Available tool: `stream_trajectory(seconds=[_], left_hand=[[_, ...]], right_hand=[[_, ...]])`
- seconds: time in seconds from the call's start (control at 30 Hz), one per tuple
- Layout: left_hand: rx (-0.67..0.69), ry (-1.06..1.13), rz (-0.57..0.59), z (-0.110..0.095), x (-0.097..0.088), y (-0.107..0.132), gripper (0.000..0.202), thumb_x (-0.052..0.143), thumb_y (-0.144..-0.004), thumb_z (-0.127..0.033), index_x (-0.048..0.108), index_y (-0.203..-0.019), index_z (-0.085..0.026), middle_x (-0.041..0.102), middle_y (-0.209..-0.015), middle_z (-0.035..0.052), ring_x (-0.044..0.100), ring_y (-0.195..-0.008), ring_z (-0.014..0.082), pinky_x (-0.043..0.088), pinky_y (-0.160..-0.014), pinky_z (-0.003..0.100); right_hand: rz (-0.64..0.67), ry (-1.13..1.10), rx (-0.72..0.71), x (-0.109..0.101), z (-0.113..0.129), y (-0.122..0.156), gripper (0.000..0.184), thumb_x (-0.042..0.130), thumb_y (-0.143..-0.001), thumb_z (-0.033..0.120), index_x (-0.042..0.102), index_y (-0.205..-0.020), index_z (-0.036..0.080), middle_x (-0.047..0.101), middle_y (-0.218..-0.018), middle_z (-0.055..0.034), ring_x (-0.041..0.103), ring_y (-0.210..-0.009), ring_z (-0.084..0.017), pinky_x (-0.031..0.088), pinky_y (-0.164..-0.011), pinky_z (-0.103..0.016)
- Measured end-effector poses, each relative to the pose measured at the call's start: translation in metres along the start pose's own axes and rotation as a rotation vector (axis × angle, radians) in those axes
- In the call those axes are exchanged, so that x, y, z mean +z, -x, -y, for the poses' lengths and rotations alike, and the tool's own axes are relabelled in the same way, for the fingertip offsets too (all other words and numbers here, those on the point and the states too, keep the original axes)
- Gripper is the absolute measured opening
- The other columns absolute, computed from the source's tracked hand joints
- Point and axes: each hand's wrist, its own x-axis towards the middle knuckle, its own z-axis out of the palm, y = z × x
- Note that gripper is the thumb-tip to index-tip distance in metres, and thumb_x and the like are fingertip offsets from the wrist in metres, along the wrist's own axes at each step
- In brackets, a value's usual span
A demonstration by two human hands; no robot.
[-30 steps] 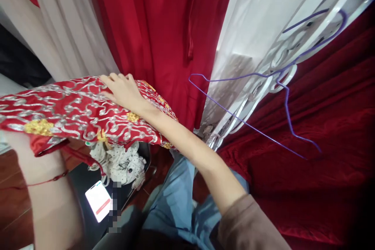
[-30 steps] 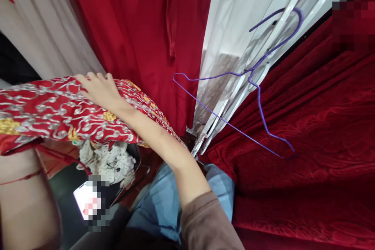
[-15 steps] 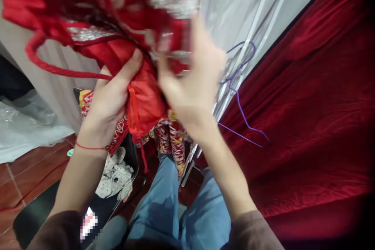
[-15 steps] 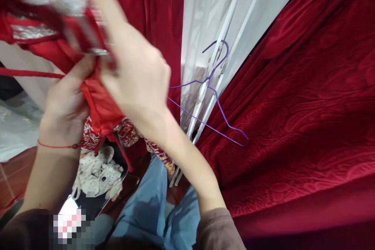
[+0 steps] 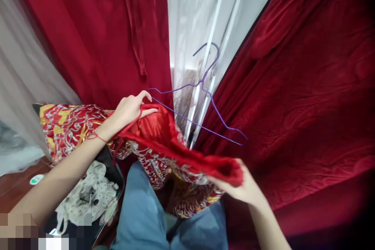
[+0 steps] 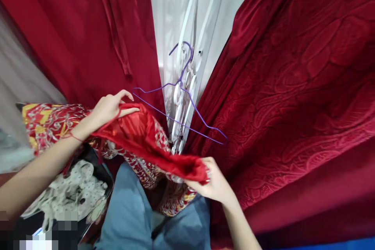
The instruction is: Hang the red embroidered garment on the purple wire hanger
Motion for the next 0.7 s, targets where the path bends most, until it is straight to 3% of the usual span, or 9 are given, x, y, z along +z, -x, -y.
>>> stream_trajectory(seconds=[0.03,0.1,0.23,0.33,0.4,0.47,0.5,0.6,0.7], left_hand=[[0.001,-0.075,0.003,0.000,0.013,-0.002,0.061,0.062,-0.082,-0.063,0.055,-0.121,-0.017,0.064,-0.059,-0.0016,0.070,-0.068,0.0231,0.048,-0.068,0.028],[-0.006,-0.169,-0.009,0.001,0.033,-0.008,0.069,0.061,-0.085,-0.061,0.047,-0.134,-0.014,0.063,-0.058,-0.0012,0.069,-0.067,0.0232,0.046,-0.067,0.026],[-0.011,-0.282,-0.002,0.001,0.052,-0.025,0.083,0.057,-0.088,-0.058,0.029,-0.151,-0.011,0.068,-0.064,0.0044,0.070,-0.072,0.0244,0.045,-0.072,0.027],[-0.023,-0.337,0.001,-0.003,0.055,-0.040,0.080,0.052,-0.091,-0.058,0.027,-0.153,-0.013,0.071,-0.070,0.0088,0.070,-0.075,0.0249,0.046,-0.076,0.029],[0.001,-0.358,0.018,-0.008,0.057,-0.047,0.066,0.044,-0.095,-0.057,0.040,-0.148,-0.019,0.073,-0.078,0.0119,0.071,-0.078,0.0254,0.047,-0.076,0.030],[0.040,-0.366,0.032,-0.012,0.061,-0.052,0.056,0.036,-0.098,-0.056,0.053,-0.139,-0.023,0.073,-0.084,0.0135,0.072,-0.081,0.0260,0.047,-0.075,0.030],[0.050,-0.367,0.029,-0.014,0.062,-0.053,0.055,0.034,-0.098,-0.055,0.054,-0.137,-0.023,0.073,-0.084,0.0133,0.072,-0.081,0.0259,0.047,-0.074,0.029],[0.046,-0.379,0.007,-0.019,0.067,-0.056,0.062,0.035,-0.098,-0.055,0.041,-0.148,-0.019,0.071,-0.073,0.0100,0.072,-0.077,0.0241,0.047,-0.074,0.028],[0.086,-0.392,0.018,-0.025,0.070,-0.061,0.069,0.036,-0.097,-0.057,0.028,-0.154,-0.018,0.070,-0.068,0.0082,0.071,-0.072,0.0233,0.048,-0.074,0.028]], right_hand=[[0.190,-0.018,0.013,0.002,-0.016,0.001,0.026,0.075,-0.077,0.044,0.068,-0.073,0.019,0.070,-0.067,-0.0023,0.066,-0.060,-0.017,0.061,-0.066,-0.029],[0.374,-0.082,0.088,0.006,-0.044,-0.004,0.031,0.070,-0.081,0.048,0.069,-0.075,0.017,0.072,-0.072,-0.0021,0.067,-0.066,-0.017,0.060,-0.071,-0.028],[0.419,-0.208,0.326,0.001,-0.100,-0.027,0.049,0.065,-0.084,0.050,0.065,-0.120,0.016,0.070,-0.119,-0.0079,0.065,-0.111,-0.025,0.051,-0.103,-0.042],[0.629,-0.269,0.473,-0.015,-0.150,-0.047,0.063,0.078,-0.070,0.045,0.063,-0.125,0.020,0.068,-0.124,-0.0066,0.061,-0.120,-0.028,0.045,-0.109,-0.048],[0.728,-0.325,0.547,-0.027,-0.184,-0.065,0.061,0.080,-0.065,0.040,0.065,-0.121,0.024,0.069,-0.123,-0.0056,0.062,-0.119,-0.030,0.046,-0.107,-0.049],[0.617,-0.384,0.568,-0.037,-0.213,-0.088,0.054,0.067,-0.072,0.044,0.064,-0.123,0.024,0.066,-0.128,-0.0078,0.062,-0.120,-0.030,0.047,-0.105,-0.051],[0.494,-0.408,0.543,-0.039,-0.226,-0.102,0.056,0.059,-0.076,0.044,0.061,-0.127,0.023,0.063,-0.133,-0.0092,0.060,-0.123,-0.029,0.046,-0.106,-0.051],[0.090,-0.262,0.440,-0.038,-0.252,-0.143,0.066,0.042,-0.079,0.039,0.043,-0.144,0.024,0.049,-0.148,-0.0104,0.053,-0.131,-0.027,0.042,-0.108,-0.053],[-0.047,0.068,0.407,-0.036,-0.268,-0.162,0.066,0.045,-0.081,0.036,0.042,-0.146,0.025,0.038,-0.156,-0.0085,0.037,-0.143,-0.028,0.030,-0.116,-0.055]])
